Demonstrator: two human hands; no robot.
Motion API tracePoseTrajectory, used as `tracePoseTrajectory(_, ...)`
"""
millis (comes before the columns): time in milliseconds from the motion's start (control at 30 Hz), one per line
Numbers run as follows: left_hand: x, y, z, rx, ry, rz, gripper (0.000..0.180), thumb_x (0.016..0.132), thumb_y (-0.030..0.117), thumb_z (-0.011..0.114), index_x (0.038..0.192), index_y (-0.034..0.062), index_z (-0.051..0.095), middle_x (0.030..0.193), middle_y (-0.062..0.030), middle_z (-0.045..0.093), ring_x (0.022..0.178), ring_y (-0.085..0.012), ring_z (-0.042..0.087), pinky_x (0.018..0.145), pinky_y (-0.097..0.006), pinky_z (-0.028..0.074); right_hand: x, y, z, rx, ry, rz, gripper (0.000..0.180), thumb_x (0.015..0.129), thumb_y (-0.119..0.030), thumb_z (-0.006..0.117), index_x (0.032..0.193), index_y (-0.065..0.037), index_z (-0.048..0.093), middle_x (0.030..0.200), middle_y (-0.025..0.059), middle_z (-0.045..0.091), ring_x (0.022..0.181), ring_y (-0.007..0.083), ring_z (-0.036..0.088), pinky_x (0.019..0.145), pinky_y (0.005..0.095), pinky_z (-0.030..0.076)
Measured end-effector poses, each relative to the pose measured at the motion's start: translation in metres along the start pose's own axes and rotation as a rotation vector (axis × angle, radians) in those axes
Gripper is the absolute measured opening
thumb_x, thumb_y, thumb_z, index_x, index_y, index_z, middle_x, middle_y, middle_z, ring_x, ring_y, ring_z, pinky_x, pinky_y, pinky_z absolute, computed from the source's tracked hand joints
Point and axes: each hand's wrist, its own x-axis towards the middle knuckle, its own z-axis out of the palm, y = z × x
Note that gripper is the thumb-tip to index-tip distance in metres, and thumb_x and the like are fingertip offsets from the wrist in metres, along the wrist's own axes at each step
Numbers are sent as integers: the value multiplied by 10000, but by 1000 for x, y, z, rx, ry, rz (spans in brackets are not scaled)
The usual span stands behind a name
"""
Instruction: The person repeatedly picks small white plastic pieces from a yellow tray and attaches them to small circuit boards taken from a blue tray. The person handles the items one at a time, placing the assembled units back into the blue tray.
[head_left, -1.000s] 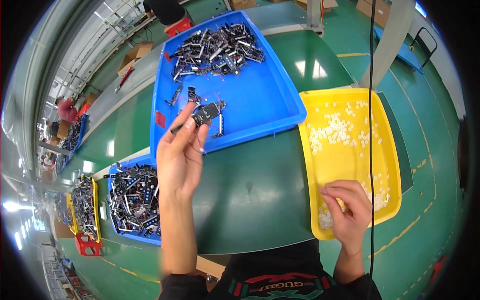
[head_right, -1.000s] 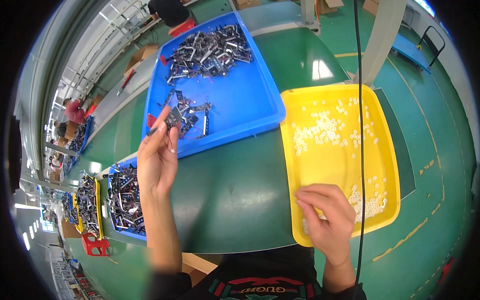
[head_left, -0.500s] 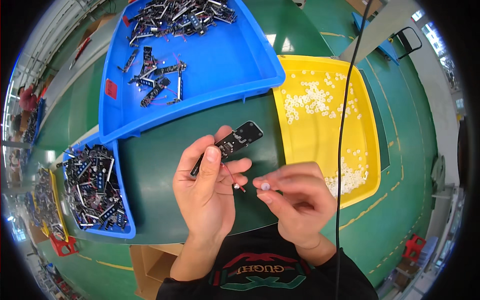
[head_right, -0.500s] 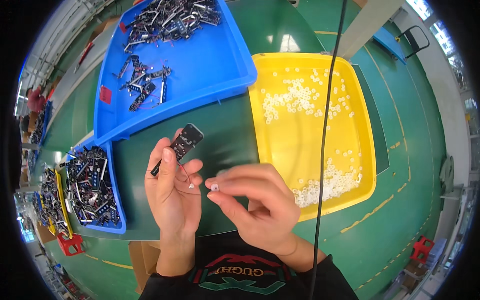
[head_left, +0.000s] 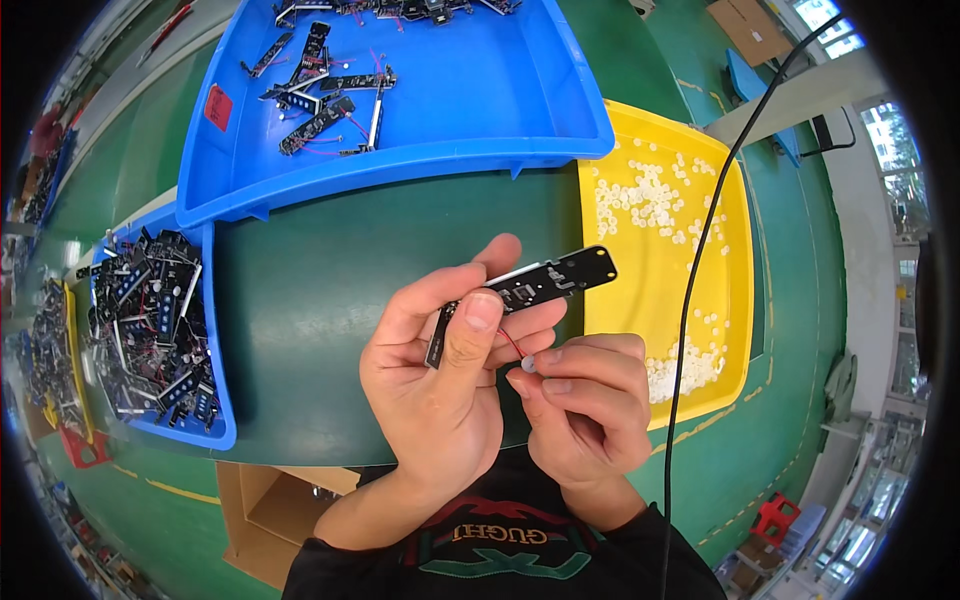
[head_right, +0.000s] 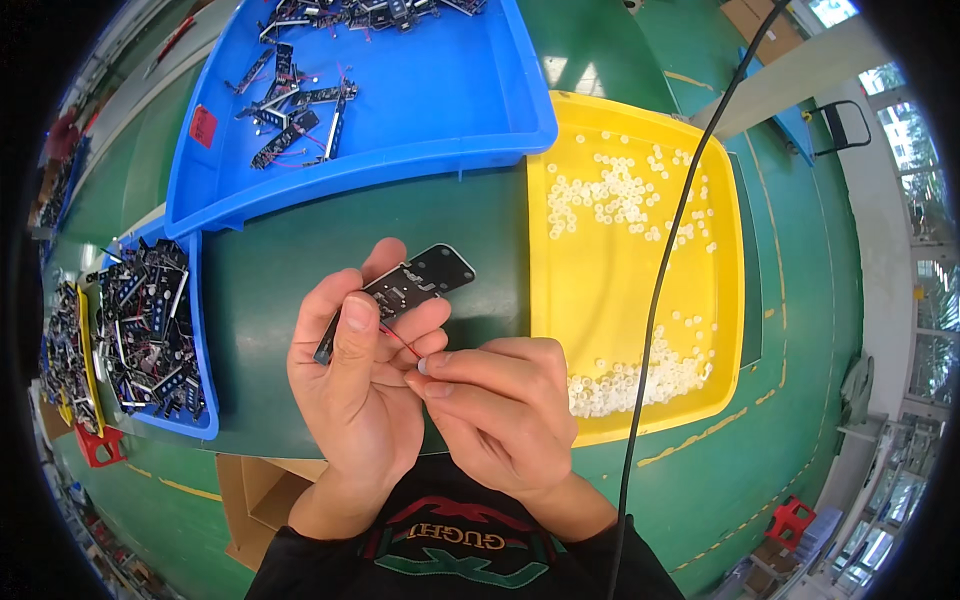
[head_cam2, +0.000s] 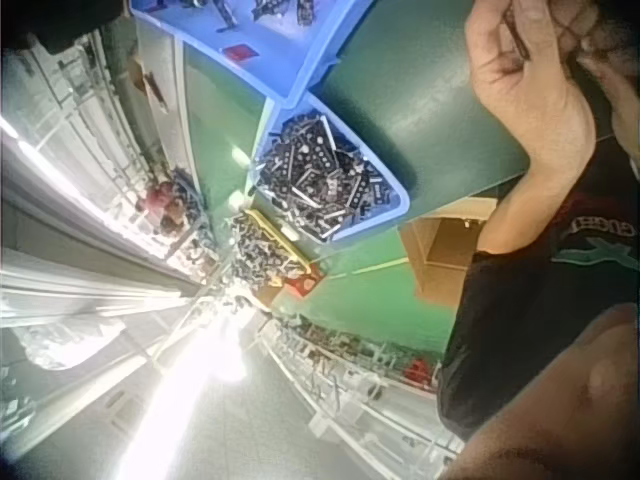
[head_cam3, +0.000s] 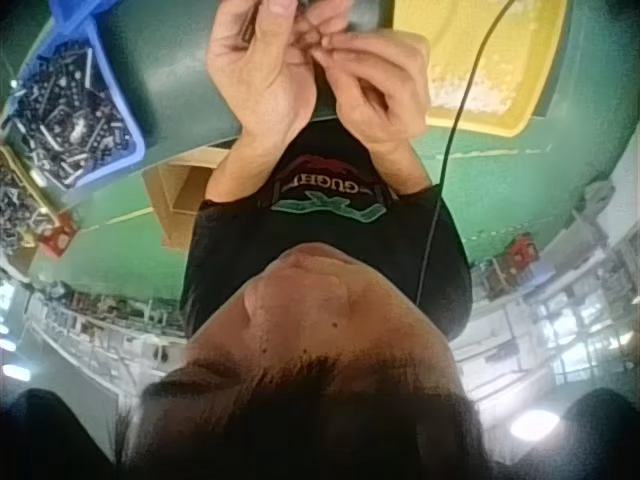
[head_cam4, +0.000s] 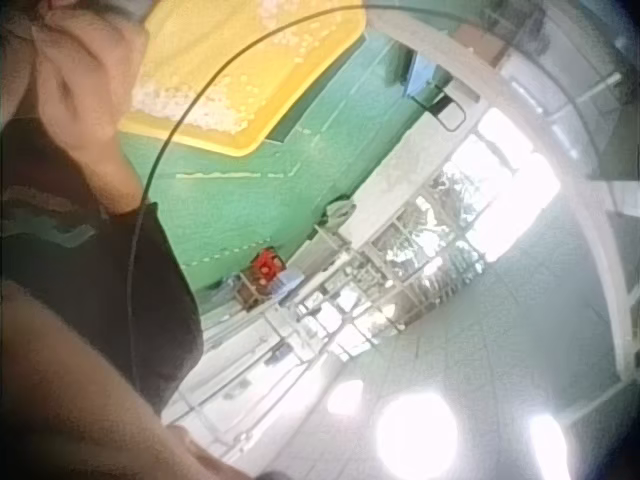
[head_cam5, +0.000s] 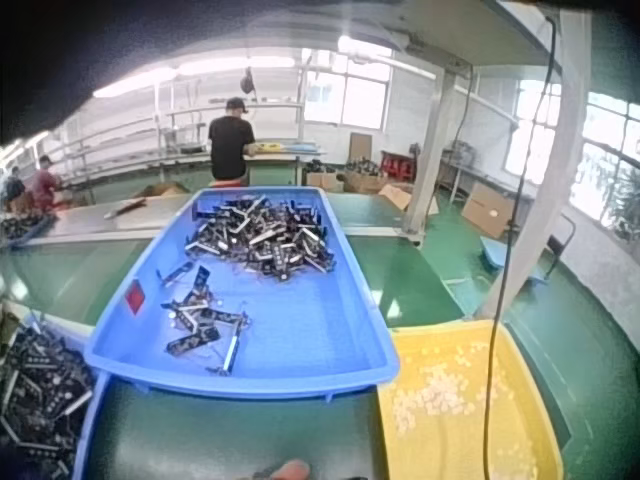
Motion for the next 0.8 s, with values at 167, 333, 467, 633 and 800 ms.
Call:
tracePoseTrajectory(167, 0, 4, -2, -77, 19, -76, 225, 948, 160, 555, 1138, 39, 546, 1261, -249, 521, 914, -315, 680, 688, -333, 611, -1, 4, 0, -181, -52, -177, 299, 625, 44, 779, 877, -47, 645, 957, 65, 663, 777, 207, 566, 597, 289, 452)
tracePoseTrajectory(333, 0, 9, -3, -178, 11, -157, 250, 951, 99, 525, 1189, 32, 491, 1263, -274, 510, 991, -339, 652, 797, -385, 587, 0, 3, -3, -188, -79, -177, 343, 656, 48, 772, 941, -41, 602, 951, 100, 658, 737, 216, 569, 592, 293, 452)
tracePoseTrajectory(467, -3, 3, -5, -131, -87, -140, 362, 902, -42, 523, 1246, -20, 415, 1248, -272, 521, 1048, -339, 622, 899, -412, 534, -1, 6, -5, -78, 13, 3, 371, 688, 55, 766, 983, -44, 564, 933, 121, 654, 711, 221, 581, 609, 290, 438)
tracePoseTrajectory(633, -4, -3, -13, 3, -117, -42, 524, 817, -110, 600, 1296, -58, 393, 1078, -194, 622, 978, -299, 646, 849, -373, 540, 9, 11, -7, 61, -7, 51, 310, 712, 95, 701, 939, -62, 559, 905, 119, 623, 714, 235, 563, 611, 305, 420)
tracePoseTrajectory(800, -7, -5, -21, 185, -120, -53, 564, 778, -84, 662, 1300, -68, 449, 1022, -166, 646, 868, -217, 651, 811, -314, 535, 0, 12, -10, 183, -32, 126, 271, 773, 119, 649, 904, -62, 495, 909, 154, 593, 708, 175, 537, 577, 248, 432)
